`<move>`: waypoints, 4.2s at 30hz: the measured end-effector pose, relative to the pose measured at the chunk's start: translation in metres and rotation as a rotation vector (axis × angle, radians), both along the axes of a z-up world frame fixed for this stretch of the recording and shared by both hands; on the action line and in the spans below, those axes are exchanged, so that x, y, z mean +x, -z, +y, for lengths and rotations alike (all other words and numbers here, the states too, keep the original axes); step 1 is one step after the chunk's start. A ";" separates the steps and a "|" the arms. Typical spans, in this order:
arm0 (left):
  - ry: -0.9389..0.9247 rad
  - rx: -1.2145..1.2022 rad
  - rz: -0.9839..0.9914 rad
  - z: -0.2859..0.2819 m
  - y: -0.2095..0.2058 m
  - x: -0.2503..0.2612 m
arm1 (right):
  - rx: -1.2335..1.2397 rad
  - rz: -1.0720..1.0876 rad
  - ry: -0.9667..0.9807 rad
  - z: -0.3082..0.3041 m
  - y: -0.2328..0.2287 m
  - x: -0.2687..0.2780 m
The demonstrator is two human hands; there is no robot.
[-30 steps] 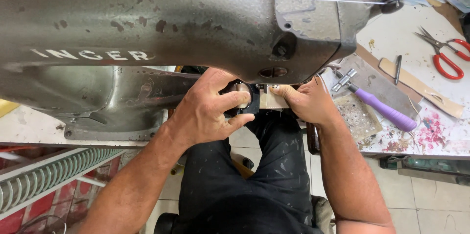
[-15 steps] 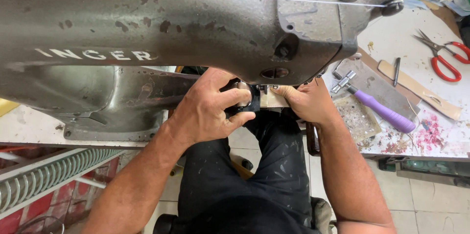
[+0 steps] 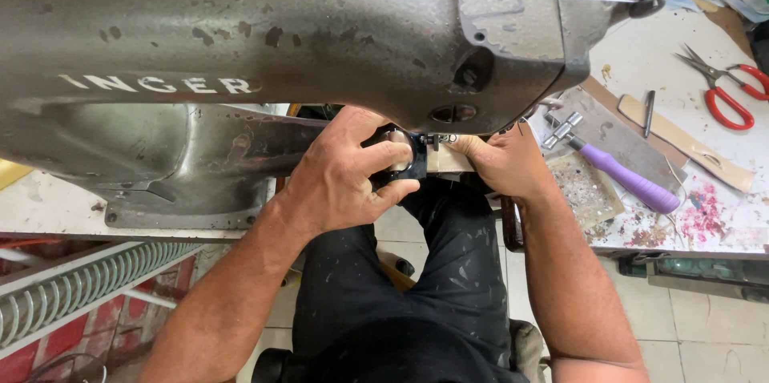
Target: Sewing and trimming a leather strap using a heavy-duty sewing machine and scissors.
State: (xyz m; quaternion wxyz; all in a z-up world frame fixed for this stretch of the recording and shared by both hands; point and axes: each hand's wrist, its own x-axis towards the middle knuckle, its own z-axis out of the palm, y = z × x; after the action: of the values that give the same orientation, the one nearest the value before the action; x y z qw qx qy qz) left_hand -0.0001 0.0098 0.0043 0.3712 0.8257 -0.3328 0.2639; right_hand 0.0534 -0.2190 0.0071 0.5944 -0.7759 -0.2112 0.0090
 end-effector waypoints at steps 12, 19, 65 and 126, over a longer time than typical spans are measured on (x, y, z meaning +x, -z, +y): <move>-0.027 0.009 0.022 -0.002 0.002 -0.002 | -0.072 0.055 0.082 -0.023 0.050 0.011; -0.037 0.006 0.003 -0.004 0.004 0.000 | -0.030 -0.019 0.003 -0.002 0.003 0.001; -0.128 -0.041 0.024 -0.007 0.006 -0.002 | -0.106 0.089 0.175 -0.024 0.087 0.029; -0.160 -0.037 0.160 -0.023 -0.004 -0.009 | 0.211 0.508 0.097 -0.047 0.084 0.032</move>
State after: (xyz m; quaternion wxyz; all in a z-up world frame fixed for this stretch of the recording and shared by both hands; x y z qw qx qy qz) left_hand -0.0092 -0.0136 0.0085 0.3895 0.8611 -0.2303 0.2321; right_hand 0.0853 -0.2658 -0.0771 0.7056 -0.6918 -0.0180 0.1527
